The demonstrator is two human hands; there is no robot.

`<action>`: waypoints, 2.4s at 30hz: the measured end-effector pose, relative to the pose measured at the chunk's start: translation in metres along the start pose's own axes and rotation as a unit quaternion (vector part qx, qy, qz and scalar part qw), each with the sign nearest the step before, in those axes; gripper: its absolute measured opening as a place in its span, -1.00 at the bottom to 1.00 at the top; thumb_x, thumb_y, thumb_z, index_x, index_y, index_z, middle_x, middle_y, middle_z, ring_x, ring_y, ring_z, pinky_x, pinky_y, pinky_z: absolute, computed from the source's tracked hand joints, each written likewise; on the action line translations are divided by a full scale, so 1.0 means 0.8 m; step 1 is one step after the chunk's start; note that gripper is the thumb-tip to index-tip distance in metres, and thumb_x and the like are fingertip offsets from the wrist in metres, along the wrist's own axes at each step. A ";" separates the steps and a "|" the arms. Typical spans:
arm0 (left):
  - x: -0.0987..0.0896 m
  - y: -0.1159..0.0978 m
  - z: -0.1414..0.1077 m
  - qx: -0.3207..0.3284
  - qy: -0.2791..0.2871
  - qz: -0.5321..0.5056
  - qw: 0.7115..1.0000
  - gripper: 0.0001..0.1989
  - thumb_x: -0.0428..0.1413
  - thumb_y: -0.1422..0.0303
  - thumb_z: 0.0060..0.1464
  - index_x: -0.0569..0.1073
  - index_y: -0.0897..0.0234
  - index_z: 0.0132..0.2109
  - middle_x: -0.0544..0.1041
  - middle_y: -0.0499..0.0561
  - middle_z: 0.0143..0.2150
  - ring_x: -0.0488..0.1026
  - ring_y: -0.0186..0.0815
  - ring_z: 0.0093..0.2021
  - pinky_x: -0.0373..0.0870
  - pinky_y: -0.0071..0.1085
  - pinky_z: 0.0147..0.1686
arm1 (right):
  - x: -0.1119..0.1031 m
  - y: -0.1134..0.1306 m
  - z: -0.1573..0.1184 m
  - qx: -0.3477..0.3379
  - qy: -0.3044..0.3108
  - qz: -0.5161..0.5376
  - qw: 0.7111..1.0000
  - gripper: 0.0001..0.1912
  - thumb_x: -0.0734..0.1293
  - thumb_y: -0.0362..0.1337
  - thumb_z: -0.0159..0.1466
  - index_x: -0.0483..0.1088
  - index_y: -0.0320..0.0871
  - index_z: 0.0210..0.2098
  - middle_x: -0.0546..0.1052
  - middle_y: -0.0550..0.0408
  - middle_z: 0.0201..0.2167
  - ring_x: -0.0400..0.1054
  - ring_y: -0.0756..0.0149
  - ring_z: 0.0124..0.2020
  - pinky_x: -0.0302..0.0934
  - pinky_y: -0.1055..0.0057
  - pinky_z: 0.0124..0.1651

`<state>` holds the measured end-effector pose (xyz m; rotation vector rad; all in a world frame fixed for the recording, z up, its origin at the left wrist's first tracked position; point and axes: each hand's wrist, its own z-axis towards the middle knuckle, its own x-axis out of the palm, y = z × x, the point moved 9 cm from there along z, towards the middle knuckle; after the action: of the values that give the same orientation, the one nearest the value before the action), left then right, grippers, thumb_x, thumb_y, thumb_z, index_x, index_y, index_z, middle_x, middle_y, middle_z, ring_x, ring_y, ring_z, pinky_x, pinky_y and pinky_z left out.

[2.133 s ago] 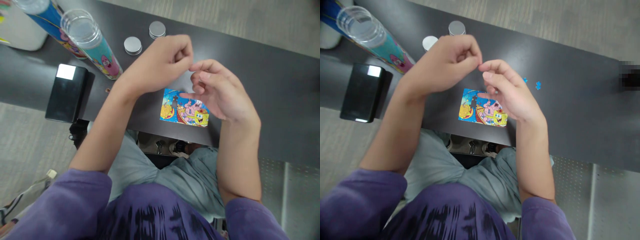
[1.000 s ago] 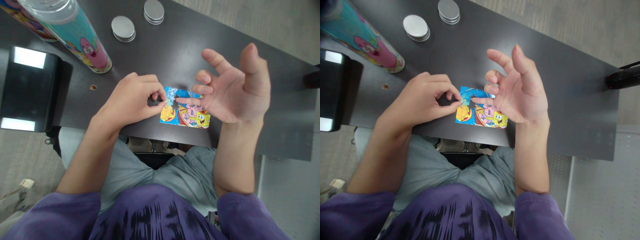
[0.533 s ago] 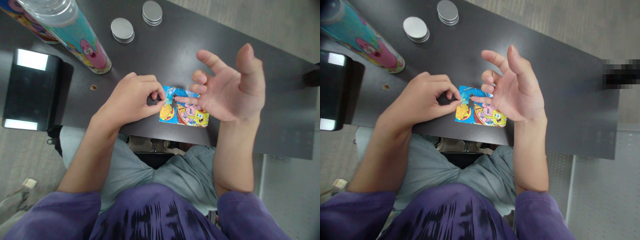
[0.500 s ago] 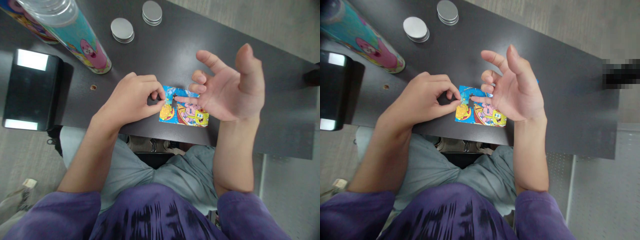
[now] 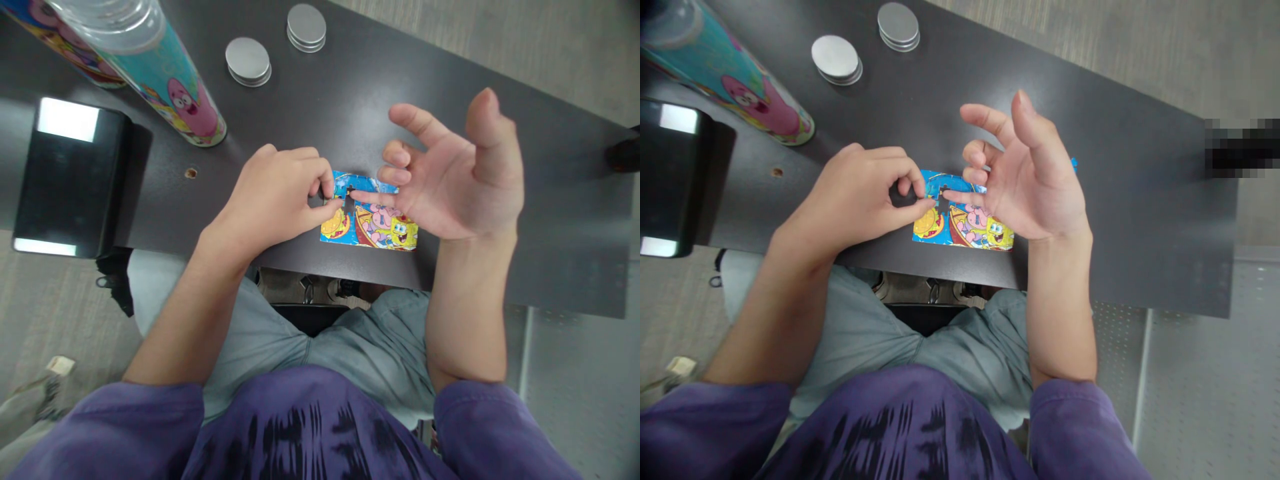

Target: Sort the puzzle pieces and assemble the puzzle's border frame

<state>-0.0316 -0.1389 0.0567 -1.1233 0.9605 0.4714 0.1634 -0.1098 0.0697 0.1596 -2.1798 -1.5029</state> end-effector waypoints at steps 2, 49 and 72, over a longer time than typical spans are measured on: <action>0.001 0.000 0.000 0.006 -0.001 -0.002 1.000 -0.88 0.40 0.20 0.48 0.73 0.11 -0.06 0.70 0.01 -0.15 0.73 -0.01 -0.05 0.49 -0.02 0.07 | 0.001 0.000 0.000 0.013 -0.003 0.005 1.000 -0.40 0.69 0.45 0.46 0.70 0.16 0.16 0.45 0.19 -0.18 0.29 0.16 -0.24 0.78 0.06 0.03; -0.002 0.009 -0.001 0.031 -0.015 -0.059 0.998 -0.85 0.42 0.21 0.41 0.78 0.01 0.07 0.76 -0.05 -0.11 0.74 -0.07 -0.06 0.43 -0.09 -0.02 | 0.014 -0.006 0.017 -0.278 0.076 -0.493 0.821 -0.87 0.67 -0.21 0.41 0.73 -0.01 -0.08 0.69 0.08 -0.12 0.56 0.06 -0.10 0.47 0.09 0.06; -0.005 0.017 0.000 -0.005 -0.015 -0.098 0.995 -0.81 0.31 0.12 0.50 0.79 -0.02 0.08 0.75 0.04 -0.11 0.69 -0.05 -0.09 0.62 -0.04 -0.01 | -0.004 -0.008 0.009 -0.102 0.080 -0.434 0.891 -0.77 0.74 -0.02 0.40 0.76 0.17 -0.02 0.89 0.06 -0.05 0.73 -0.15 -0.05 0.68 -0.24 0.04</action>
<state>-0.0439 -0.1331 0.0528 -1.2035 0.8125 0.3333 0.1618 -0.1048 0.0605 1.2745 -1.8604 -2.0495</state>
